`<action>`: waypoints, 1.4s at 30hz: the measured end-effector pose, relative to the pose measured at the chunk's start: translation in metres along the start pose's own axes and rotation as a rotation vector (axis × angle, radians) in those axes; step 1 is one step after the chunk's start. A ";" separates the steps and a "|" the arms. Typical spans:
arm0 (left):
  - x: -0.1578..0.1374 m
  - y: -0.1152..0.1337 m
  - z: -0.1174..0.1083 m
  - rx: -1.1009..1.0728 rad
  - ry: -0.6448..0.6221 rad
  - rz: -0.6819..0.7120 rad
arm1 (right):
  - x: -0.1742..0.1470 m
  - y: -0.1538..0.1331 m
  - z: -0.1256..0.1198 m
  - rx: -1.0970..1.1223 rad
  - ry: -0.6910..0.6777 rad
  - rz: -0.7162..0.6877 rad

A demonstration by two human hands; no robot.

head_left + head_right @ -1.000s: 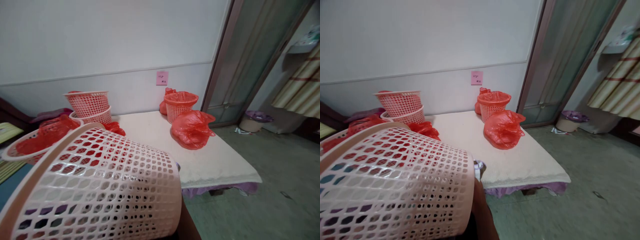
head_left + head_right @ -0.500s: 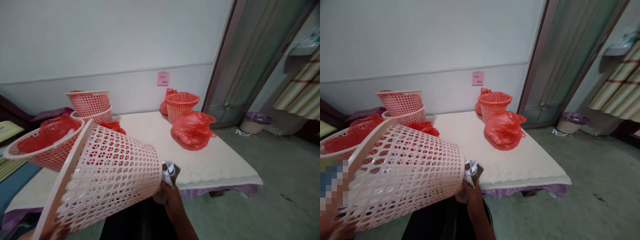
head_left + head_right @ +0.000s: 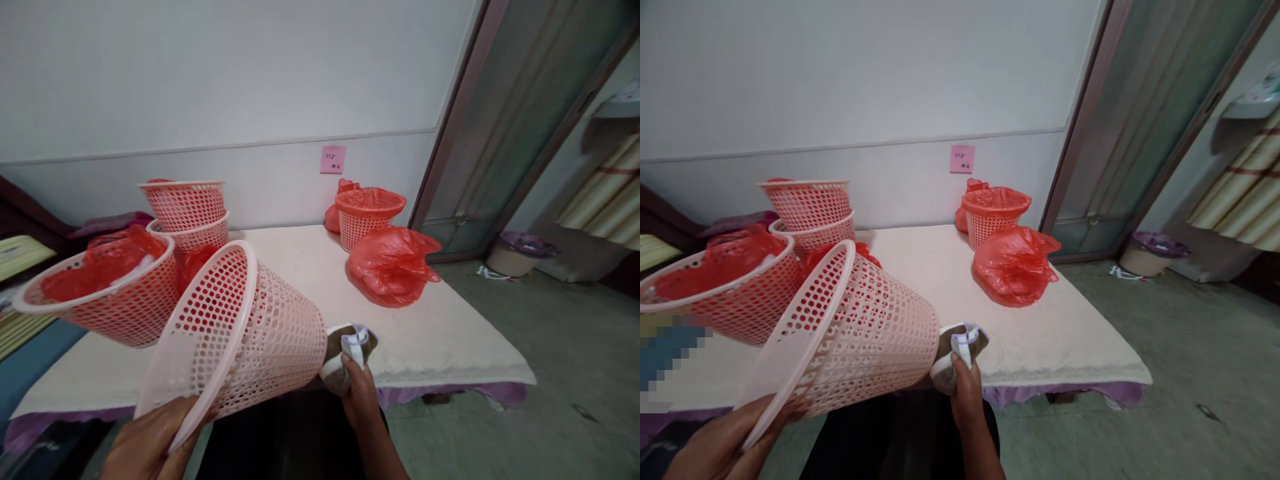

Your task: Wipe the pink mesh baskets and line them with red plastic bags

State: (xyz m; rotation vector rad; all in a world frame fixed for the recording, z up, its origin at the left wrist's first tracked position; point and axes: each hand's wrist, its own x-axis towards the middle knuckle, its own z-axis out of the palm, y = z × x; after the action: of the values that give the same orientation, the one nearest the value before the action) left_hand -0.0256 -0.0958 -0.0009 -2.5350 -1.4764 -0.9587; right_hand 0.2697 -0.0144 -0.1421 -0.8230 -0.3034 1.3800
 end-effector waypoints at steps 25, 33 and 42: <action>0.053 0.023 0.029 -0.005 0.031 0.297 | 0.000 -0.014 -0.013 0.067 0.261 -0.190; 0.090 0.029 0.049 0.110 0.019 0.387 | -0.003 -0.021 -0.016 0.093 0.232 -0.137; 0.155 0.029 0.075 0.280 -0.040 0.487 | -0.001 -0.017 -0.023 0.045 0.208 -0.139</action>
State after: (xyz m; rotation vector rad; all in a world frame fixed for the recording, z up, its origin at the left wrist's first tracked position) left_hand 0.0882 0.0326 0.0291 -2.5254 -0.8522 -0.5838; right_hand 0.2964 -0.0227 -0.1463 -0.8836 -0.1639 1.1573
